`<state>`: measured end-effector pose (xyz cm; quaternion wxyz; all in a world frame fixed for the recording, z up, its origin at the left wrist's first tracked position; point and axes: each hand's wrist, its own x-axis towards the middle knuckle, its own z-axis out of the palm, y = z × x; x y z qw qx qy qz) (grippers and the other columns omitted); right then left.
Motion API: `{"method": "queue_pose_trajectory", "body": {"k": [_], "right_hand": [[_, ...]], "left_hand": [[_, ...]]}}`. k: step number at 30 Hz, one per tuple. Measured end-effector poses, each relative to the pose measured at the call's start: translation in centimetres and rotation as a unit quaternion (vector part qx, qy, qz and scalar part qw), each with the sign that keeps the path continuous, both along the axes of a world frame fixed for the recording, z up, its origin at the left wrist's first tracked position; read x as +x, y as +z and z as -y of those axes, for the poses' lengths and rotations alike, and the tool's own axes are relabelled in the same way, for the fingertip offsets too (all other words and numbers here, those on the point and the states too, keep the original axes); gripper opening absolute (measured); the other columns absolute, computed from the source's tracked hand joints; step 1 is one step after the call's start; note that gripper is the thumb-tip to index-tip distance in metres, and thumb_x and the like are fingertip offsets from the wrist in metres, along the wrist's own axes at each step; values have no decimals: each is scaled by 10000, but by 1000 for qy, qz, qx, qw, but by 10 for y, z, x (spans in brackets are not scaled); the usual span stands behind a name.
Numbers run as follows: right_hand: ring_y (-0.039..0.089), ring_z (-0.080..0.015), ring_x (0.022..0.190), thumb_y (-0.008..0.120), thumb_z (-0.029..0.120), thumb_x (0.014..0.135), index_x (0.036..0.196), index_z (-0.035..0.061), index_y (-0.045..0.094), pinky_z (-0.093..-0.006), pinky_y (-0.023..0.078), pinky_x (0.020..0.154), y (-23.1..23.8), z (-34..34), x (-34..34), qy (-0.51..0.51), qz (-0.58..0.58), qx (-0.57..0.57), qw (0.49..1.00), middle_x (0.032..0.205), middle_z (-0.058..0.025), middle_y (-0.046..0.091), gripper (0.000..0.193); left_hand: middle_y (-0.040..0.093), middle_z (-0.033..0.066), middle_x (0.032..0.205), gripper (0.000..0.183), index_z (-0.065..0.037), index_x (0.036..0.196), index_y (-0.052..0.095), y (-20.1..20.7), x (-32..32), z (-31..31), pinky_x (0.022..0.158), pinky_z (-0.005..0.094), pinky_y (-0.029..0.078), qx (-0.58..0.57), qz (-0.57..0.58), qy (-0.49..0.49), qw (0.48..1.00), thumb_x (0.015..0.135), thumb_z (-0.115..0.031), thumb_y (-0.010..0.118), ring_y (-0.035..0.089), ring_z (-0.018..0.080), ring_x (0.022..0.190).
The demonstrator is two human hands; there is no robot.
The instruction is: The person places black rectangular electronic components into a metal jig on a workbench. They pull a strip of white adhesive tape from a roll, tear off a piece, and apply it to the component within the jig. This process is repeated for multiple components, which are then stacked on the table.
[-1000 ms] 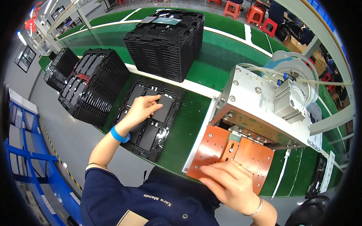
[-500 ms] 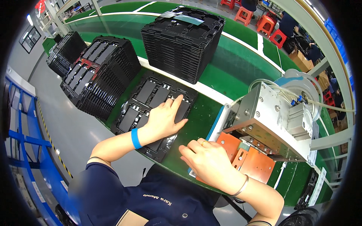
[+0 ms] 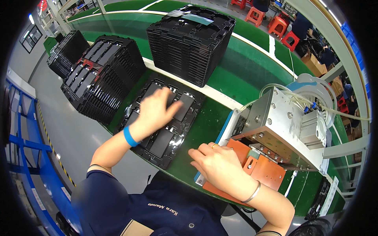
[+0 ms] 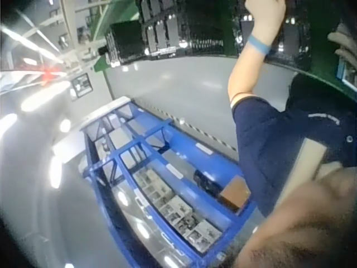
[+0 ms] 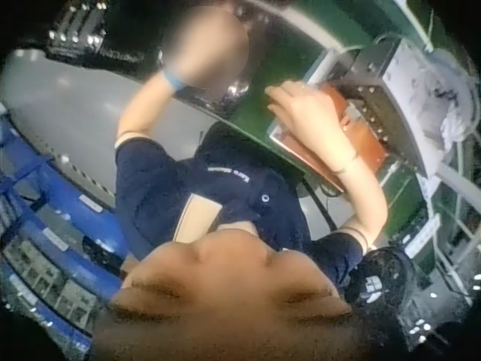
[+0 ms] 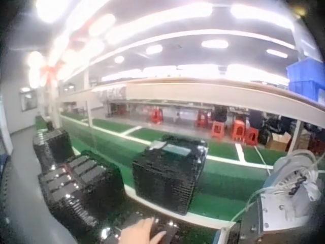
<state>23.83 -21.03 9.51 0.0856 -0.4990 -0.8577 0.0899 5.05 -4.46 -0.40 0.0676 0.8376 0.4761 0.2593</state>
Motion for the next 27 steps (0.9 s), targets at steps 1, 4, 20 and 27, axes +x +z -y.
{"method": "queue_pose_trajectory", "body": {"k": [1, 4, 20, 27], "right_hand": [[655, -197, 799, 742, 204, 787, 976, 103, 652, -314, 545, 617, 2, -2, -1, 1, 6, -4, 1000, 804, -32, 591, 232], [657, -214, 820, 744, 202, 783, 963, 94, 648, -322, 549, 633, 6, -16, -6, 3, 33, -7, 999, 813, -45, 604, 231], [649, -263, 856, 726, 210, 800, 1086, 88, 670, -373, 544, 693, -4, -41, -3, -10, 71, -27, 997, 862, -72, 633, 316], [640, -189, 830, 627, 117, 741, 747, 82, 656, -300, 539, 653, -52, -87, -48, 107, 77, 134, 982, 795, -41, 600, 46]], "left_hand": [[647, 160, 872, 370, -30, 984, 590, 8, -9, -6, 589, 450, 530, 14, 6, 31, 999, 844, -346, 722, 667, 356, 736], [625, 122, 865, 352, -48, 980, 625, 10, -21, -24, 651, 422, 539, 33, 2, -20, 999, 790, -308, 765, 655, 337, 768], [580, 76, 902, 268, -58, 986, 684, 5, -30, -39, 704, 397, 534, 90, 19, -64, 994, 809, -252, 733, 623, 274, 860], [650, 180, 931, 478, 21, 927, 691, -2, -13, -43, 774, 412, 562, -24, -112, 20, 993, 720, -400, 781, 677, 332, 890]]}}
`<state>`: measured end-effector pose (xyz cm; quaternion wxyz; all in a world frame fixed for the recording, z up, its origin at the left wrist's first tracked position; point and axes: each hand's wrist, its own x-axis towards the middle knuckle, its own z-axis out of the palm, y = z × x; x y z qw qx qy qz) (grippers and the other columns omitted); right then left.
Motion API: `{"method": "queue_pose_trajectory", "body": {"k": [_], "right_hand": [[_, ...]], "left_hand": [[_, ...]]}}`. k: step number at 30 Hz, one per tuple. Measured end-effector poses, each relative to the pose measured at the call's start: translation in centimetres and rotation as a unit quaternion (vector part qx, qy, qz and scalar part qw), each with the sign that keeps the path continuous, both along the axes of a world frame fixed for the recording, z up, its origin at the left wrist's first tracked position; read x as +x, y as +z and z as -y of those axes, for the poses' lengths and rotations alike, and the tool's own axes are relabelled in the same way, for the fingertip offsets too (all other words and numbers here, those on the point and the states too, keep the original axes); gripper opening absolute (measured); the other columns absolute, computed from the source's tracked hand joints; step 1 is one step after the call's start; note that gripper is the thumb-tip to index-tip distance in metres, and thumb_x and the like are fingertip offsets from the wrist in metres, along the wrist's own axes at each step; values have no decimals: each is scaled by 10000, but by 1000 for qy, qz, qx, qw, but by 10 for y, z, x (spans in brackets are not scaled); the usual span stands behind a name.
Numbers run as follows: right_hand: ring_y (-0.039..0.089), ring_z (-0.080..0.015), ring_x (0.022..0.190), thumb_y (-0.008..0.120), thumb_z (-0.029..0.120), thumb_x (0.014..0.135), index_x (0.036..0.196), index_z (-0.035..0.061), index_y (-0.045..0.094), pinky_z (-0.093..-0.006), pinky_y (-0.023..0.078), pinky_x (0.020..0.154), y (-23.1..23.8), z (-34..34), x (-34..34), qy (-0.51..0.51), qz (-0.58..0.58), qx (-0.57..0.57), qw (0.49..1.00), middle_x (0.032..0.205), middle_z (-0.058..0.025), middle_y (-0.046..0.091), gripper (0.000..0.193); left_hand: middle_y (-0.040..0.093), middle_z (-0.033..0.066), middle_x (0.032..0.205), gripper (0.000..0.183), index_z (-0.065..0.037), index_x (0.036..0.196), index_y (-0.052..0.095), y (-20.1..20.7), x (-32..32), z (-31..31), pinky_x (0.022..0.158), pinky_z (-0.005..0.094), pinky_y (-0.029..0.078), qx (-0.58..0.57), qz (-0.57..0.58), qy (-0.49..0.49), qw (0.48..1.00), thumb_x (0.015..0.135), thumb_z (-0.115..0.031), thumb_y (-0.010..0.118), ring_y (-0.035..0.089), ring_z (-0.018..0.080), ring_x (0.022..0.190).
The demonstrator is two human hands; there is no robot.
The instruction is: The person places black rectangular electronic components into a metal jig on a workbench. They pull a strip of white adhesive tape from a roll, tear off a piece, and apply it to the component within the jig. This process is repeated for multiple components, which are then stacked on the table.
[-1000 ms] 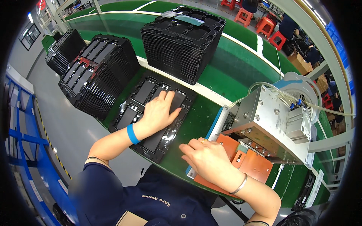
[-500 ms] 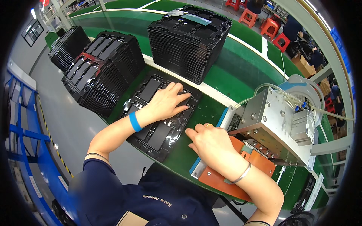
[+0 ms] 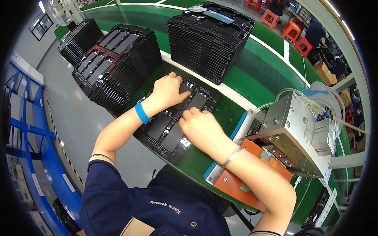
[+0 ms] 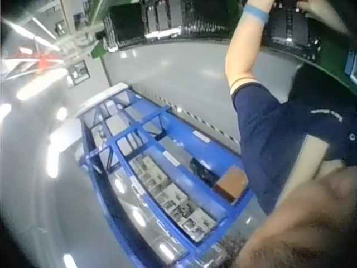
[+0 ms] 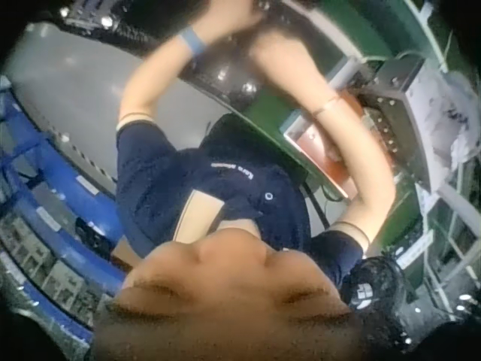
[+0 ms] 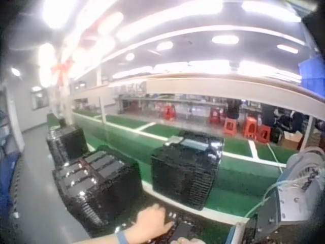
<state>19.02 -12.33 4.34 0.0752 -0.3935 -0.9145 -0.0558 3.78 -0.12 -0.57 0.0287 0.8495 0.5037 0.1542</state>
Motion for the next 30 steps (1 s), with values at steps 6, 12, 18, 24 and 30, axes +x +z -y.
{"method": "queue_pose_trajectory", "body": {"k": [6, 12, 18, 24, 30], "right_hand": [[620, -204, 862, 642, 138, 749, 735, 44, 702, -317, 530, 653, -27, -19, -49, 113, 13, 2, 994, 828, -53, 615, 112], [608, -197, 871, 617, 151, 766, 731, 55, 684, -343, 537, 669, -29, -17, -68, 153, 121, 55, 979, 842, -41, 585, 122], [594, -190, 838, 631, 221, 781, 733, 72, 719, -354, 545, 658, -26, -10, -77, 203, 184, 116, 955, 831, -46, 575, 179], [598, -195, 791, 613, 223, 827, 749, 109, 728, -346, 515, 609, -40, -13, -78, 212, 184, 149, 948, 825, -38, 575, 180], [595, -198, 732, 622, 214, 803, 723, 99, 716, -336, 487, 569, -46, -22, -74, 226, 141, 204, 942, 773, -43, 563, 168]], "left_hand": [[666, 222, 1045, 580, 55, 1014, 662, 17, 13, -19, 850, 424, 557, -175, -51, 31, 983, 718, -436, 749, 676, 354, 985], [699, 187, 913, 530, -1, 939, 676, 9, 3, -20, 788, 421, 543, -181, 27, 23, 983, 682, -453, 779, 686, 344, 903], [630, 117, 629, 429, -49, 690, 637, -11, -14, -33, 585, 404, 474, -206, 103, -20, 973, 678, -448, 796, 631, 273, 617], [447, 52, 472, 478, -26, 563, 522, -10, -18, -32, 497, 332, 367, -261, 144, -21, 954, 748, -371, 797, 425, 133, 473], [480, -14, 485, 480, -98, 537, 501, -16, -29, -56, 440, 282, 337, -360, 225, -89, 901, 812, -387, 767, 462, 72, 483]]}}
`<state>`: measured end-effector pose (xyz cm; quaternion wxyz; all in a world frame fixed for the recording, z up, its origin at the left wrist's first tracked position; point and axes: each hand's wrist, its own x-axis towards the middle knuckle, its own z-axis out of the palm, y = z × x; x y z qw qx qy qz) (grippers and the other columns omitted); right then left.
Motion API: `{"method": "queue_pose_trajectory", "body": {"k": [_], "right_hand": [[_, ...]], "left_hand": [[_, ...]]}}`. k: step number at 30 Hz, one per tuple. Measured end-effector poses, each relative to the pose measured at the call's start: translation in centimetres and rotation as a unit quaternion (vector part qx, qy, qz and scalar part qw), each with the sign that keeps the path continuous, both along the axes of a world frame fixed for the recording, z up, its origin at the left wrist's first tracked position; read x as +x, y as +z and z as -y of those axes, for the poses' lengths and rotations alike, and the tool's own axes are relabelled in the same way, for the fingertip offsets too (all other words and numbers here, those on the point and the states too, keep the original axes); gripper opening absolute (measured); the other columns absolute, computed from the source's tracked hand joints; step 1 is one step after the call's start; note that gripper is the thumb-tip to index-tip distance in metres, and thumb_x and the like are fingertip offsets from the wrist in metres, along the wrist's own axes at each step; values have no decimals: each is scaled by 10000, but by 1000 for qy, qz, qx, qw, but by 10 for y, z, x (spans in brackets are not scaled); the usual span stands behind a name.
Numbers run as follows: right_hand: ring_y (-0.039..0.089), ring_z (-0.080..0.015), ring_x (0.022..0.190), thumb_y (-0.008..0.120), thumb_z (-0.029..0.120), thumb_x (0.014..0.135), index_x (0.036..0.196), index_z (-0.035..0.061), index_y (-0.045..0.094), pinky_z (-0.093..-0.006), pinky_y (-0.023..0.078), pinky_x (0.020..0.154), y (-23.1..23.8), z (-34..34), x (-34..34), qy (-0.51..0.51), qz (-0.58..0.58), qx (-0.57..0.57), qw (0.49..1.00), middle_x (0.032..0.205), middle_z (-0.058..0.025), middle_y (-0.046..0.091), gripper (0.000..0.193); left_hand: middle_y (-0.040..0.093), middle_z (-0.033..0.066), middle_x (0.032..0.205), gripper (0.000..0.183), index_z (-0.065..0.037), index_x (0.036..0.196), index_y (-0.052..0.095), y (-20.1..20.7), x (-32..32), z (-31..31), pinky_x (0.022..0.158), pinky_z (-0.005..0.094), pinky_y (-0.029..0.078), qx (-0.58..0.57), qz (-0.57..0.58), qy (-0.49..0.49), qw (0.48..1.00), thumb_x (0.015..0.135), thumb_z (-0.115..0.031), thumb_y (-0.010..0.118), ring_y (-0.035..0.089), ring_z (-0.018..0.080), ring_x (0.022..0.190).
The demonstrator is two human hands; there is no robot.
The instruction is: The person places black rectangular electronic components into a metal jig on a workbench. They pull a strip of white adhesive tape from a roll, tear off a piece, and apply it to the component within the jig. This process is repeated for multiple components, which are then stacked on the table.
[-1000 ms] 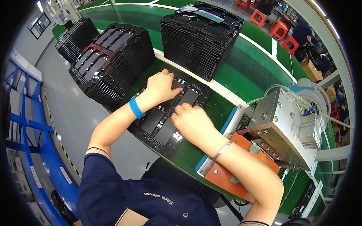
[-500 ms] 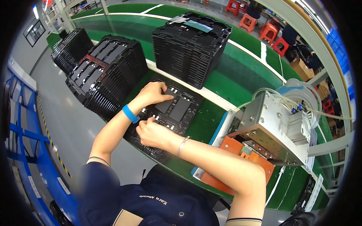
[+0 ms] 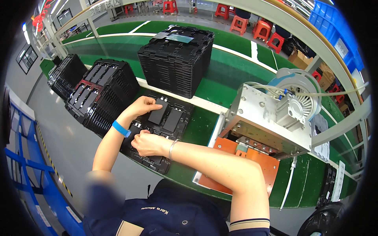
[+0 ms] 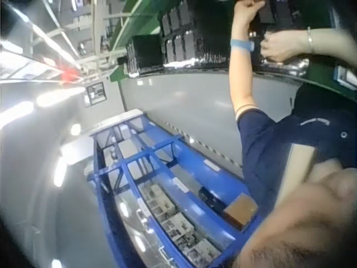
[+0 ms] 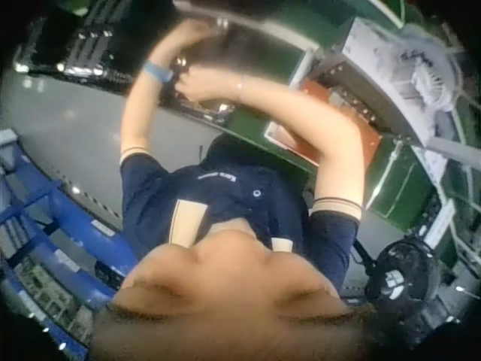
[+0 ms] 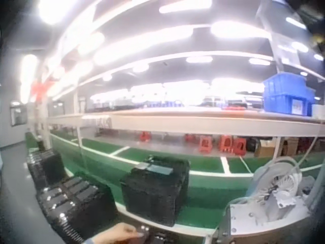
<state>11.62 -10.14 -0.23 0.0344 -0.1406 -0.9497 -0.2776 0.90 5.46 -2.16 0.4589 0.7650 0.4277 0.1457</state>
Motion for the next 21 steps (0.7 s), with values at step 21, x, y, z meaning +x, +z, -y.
{"method": "queue_pose_trajectory", "body": {"k": [21], "right_hand": [[674, -218, 865, 634, 2, 707, 1054, 53, 712, -285, 562, 682, 74, 276, 209, -521, -337, -67, 781, 1064, -88, 663, 360]], "left_hand": [[546, 94, 553, 337, -18, 642, 591, 88, 104, 110, 448, 299, 389, 338, 85, -14, 937, 768, -234, 818, 511, 175, 458]]}}
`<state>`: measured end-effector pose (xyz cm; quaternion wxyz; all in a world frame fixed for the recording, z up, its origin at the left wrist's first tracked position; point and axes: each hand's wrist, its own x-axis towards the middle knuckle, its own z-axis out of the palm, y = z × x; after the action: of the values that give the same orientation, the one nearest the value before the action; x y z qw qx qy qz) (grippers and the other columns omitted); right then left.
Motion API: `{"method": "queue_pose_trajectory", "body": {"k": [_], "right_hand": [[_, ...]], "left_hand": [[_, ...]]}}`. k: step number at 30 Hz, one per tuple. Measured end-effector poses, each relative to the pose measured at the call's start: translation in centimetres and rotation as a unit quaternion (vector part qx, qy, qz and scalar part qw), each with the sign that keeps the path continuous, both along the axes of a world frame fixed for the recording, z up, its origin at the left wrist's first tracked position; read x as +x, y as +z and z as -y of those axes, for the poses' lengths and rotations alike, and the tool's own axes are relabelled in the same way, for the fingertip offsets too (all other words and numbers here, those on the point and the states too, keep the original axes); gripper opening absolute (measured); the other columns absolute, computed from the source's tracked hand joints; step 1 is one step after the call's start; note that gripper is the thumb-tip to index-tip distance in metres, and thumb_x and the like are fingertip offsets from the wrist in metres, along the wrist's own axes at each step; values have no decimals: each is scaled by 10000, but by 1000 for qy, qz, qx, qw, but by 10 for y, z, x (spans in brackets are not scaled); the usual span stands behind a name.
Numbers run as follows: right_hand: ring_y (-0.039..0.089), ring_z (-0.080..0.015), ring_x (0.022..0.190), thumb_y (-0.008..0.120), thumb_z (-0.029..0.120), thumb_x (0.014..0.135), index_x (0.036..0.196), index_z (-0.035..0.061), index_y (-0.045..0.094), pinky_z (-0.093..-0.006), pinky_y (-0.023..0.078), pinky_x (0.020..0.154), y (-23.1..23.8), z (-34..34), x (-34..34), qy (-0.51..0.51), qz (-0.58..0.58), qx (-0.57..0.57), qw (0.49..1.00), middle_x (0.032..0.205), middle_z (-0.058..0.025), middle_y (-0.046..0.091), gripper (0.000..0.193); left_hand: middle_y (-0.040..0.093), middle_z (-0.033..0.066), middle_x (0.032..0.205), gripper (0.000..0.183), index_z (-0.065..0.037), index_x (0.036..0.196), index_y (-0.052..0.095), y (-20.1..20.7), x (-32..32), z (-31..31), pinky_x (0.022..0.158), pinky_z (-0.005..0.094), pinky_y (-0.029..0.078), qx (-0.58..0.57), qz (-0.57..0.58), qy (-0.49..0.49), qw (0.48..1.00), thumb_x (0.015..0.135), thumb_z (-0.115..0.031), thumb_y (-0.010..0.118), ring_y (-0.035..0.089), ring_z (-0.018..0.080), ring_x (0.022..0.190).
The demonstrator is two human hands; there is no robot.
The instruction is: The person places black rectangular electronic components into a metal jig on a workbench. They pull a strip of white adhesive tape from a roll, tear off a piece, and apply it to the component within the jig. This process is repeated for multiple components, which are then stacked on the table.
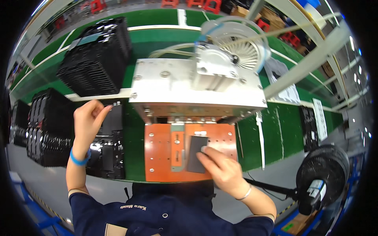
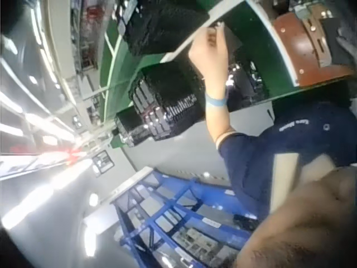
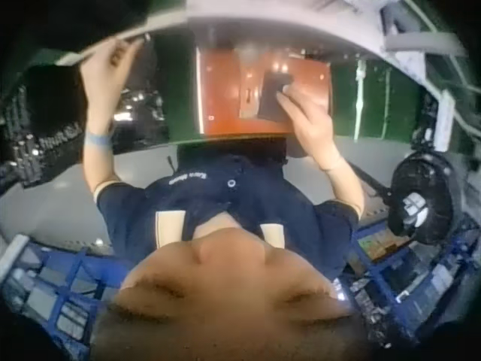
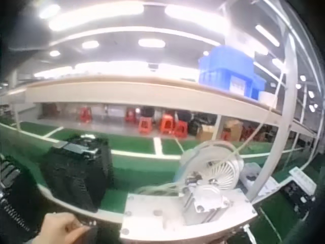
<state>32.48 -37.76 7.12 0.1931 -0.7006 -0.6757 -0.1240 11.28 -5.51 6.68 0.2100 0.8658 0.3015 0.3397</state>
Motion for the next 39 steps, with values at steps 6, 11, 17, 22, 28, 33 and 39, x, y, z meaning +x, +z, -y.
{"method": "queue_pose_trajectory", "body": {"k": [6, 11, 17, 22, 28, 33, 39], "right_hand": [[616, -235, 944, 659, -25, 727, 1034, 34, 689, -330, 529, 759, 8, -28, 15, 11, -129, -6, 992, 1023, -82, 642, 314], [605, -261, 908, 673, -4, 745, 1042, 18, 678, -341, 527, 753, -3, -40, 21, 11, -114, 2, 993, 1024, -91, 640, 298], [587, -292, 999, 655, 33, 726, 1063, 14, 663, -413, 512, 885, -6, -45, 20, 15, -100, -17, 995, 1055, -116, 620, 338], [559, -288, 1071, 656, 51, 710, 1083, 24, 658, -417, 463, 963, -2, -51, 18, -15, -97, -29, 995, 1075, -105, 599, 375], [552, -271, 1104, 657, 61, 717, 1115, 27, 647, -411, 444, 961, -9, -39, 24, 11, -118, -48, 992, 1095, -98, 594, 400], [552, -273, 1104, 655, 61, 735, 1103, 15, 647, -411, 441, 964, -8, -45, 23, 10, -90, -47, 995, 1123, -99, 596, 371], [547, -263, 1091, 670, 63, 752, 1111, 43, 657, -396, 439, 902, -8, -46, 22, -23, -103, -4, 994, 1124, -89, 591, 360]], "left_hand": [[685, 75, 941, 367, -89, 960, 685, 10, 31, 105, 696, 330, 533, 172, 38, -384, 906, 780, -389, 797, 668, 252, 832], [502, 173, 1393, 693, -55, 1296, 572, -2, 56, 121, 1083, 549, 326, 71, -118, -525, 840, 852, -585, 632, 461, 291, 1322], [528, 164, 1368, 681, -42, 1300, 566, -8, 58, 122, 1087, 541, 317, 54, -126, -526, 839, 867, -566, 622, 461, 274, 1323], [534, 100, 1406, 643, -132, 1270, 615, -12, 57, 123, 1064, 528, 322, 80, -157, -514, 840, 865, -632, 597, 491, 247, 1315], [535, 91, 1407, 618, -144, 1269, 620, -11, 58, 123, 1062, 523, 321, 84, -156, -505, 845, 873, -618, 597, 494, 238, 1312], [544, 89, 1398, 606, -146, 1253, 631, -12, 58, 123, 1062, 524, 320, 83, -154, -506, 845, 870, -615, 603, 503, 234, 1305], [547, 123, 1360, 614, -87, 1282, 591, -9, 58, 122, 1087, 518, 319, 60, -142, -511, 845, 891, -561, 597, 463, 244, 1330]]}}
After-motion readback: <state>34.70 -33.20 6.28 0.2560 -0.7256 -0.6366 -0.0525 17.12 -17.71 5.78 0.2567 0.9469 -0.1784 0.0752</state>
